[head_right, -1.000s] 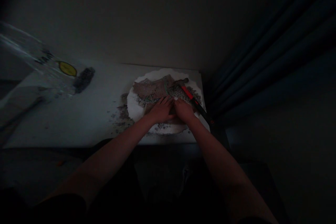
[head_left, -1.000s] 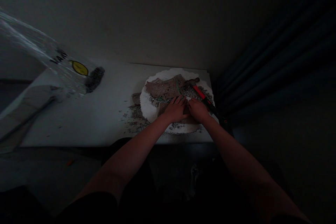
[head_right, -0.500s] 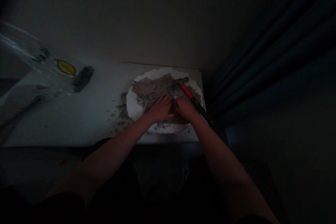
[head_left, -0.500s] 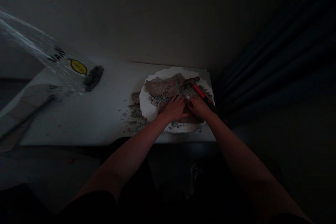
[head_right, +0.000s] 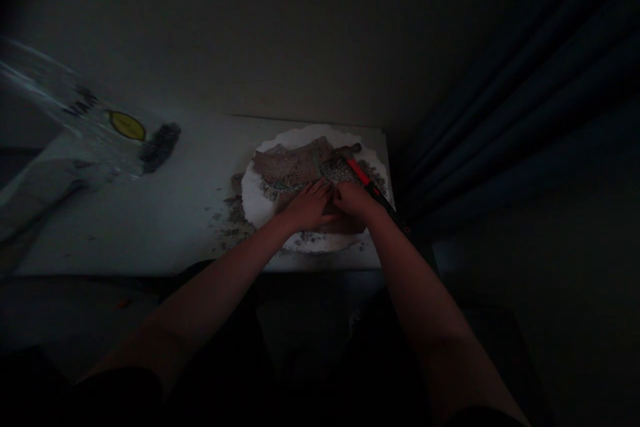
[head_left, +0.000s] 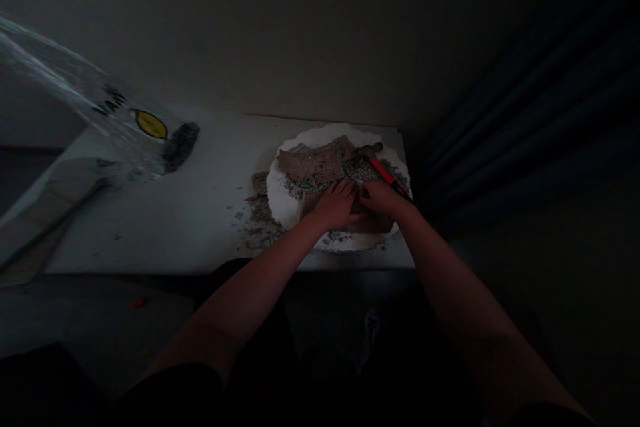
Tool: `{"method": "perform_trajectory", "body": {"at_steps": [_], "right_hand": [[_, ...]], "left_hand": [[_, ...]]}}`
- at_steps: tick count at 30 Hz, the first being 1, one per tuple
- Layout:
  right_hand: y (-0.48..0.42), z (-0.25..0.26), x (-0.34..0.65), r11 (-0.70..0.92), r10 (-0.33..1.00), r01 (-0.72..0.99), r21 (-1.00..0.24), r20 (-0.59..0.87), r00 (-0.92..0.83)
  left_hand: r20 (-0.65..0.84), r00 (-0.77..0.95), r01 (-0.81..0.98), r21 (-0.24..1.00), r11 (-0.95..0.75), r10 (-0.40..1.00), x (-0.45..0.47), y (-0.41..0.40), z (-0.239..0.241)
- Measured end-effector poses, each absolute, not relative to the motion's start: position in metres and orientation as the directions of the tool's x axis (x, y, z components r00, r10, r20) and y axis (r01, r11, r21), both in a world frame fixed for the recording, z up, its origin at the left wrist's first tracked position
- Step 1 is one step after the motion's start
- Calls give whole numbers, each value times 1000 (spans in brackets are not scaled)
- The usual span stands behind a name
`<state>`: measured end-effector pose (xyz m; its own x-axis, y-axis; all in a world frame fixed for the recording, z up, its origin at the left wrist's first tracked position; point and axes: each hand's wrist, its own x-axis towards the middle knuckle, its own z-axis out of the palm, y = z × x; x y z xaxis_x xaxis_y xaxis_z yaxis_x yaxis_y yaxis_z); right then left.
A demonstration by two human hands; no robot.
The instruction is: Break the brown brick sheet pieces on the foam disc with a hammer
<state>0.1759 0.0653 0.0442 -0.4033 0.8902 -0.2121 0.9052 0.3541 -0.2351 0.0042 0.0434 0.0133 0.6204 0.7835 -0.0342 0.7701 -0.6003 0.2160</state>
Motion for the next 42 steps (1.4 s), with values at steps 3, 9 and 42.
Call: {"method": "perform_trajectory", "body": {"at_steps": [3, 9, 42], "right_hand": [[67, 45, 176, 367, 878, 903, -221, -239, -415], [67, 44, 175, 367, 884, 910, -191, -233, -405], [73, 39, 176, 360, 886, 914, -187, -238, -398]], "left_hand": [[-24, 622, 766, 225, -602, 782, 4, 43, 12], [-22, 618, 770, 218, -600, 786, 5, 43, 9], [-7, 623, 764, 217, -607, 782, 4, 43, 7]]}}
